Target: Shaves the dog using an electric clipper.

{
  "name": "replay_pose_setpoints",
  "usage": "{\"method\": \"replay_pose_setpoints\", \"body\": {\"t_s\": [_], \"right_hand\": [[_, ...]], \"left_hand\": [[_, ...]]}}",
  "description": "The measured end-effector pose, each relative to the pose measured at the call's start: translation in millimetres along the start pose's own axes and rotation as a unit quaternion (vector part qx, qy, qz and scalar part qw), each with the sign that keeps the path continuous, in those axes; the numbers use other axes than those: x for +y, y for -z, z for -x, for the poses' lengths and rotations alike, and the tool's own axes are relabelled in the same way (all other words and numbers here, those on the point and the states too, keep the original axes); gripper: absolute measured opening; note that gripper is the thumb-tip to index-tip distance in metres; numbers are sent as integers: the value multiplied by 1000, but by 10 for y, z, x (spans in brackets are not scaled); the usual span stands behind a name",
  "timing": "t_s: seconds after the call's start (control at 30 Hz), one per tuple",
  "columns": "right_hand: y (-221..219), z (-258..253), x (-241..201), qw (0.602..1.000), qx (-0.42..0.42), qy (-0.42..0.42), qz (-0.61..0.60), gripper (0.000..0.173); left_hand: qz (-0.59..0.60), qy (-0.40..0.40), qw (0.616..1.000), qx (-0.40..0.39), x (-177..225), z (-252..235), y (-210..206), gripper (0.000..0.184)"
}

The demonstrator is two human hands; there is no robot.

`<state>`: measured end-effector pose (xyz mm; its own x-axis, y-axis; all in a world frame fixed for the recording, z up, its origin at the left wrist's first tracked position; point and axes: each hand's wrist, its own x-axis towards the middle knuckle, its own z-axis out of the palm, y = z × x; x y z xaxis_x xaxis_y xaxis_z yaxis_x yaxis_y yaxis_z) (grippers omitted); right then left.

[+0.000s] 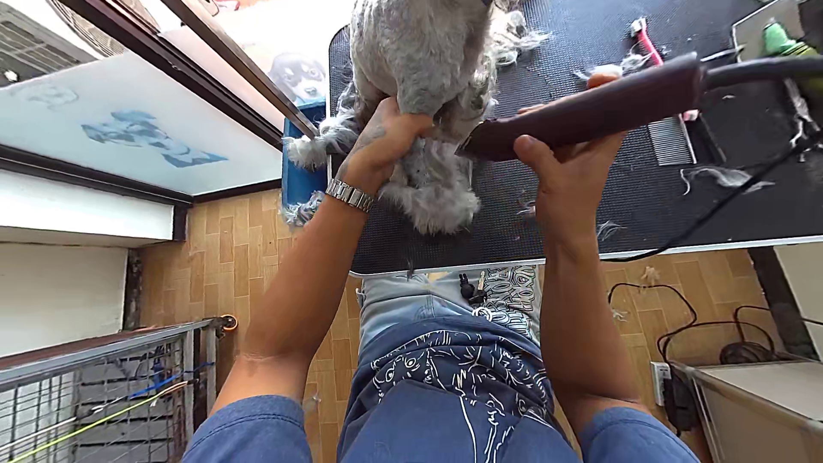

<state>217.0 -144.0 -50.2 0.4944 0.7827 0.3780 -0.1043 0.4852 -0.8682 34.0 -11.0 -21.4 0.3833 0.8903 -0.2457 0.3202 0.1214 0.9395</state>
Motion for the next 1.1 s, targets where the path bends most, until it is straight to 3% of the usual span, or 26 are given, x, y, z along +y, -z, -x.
{"method": "replay_pose_setpoints", "body": {"t_s": [0.13, 0.23, 0.33, 0.43, 0.57, 0.73, 0.87, 0.97, 1.1], "right_hand": [[-197, -15, -95, 994, -82, 58, -39, 87], [-324, -41, -49, 979, -176, 95, 28, 89], [-307, -44, 74, 951, -266, 96, 125, 78], [-155, -67, 139, 945, -323, 27, 53, 64], [146, -92, 190, 961, -225, -22, -162, 55], [291, 53, 129, 979, -18, -113, -172, 73], [-72, 159, 141, 980, 125, -72, -136, 64], [-339, 187, 164, 984, 62, -17, -169, 64], [-444, 154, 276, 993, -61, -20, -101, 73]], "left_hand": [[-2, -30, 1000, 5, -41, -4, -56, 36], [12, -23, 1000, -3, -7, 10, -59, 32], [18, 2, 1000, -5, 23, -24, -45, 38], [30, 10, 999, -18, -55, -33, -26, 36], [10, 19, 1000, -11, -46, -16, 19, 39], [8, 36, 999, -8, 78, 21, 29, 44], [15, 29, 999, -8, 109, 3, 11, 44], [18, 13, 1000, -7, 130, -18, -16, 38], [33, 12, 999, -9, 161, -6, -21, 34]]}}
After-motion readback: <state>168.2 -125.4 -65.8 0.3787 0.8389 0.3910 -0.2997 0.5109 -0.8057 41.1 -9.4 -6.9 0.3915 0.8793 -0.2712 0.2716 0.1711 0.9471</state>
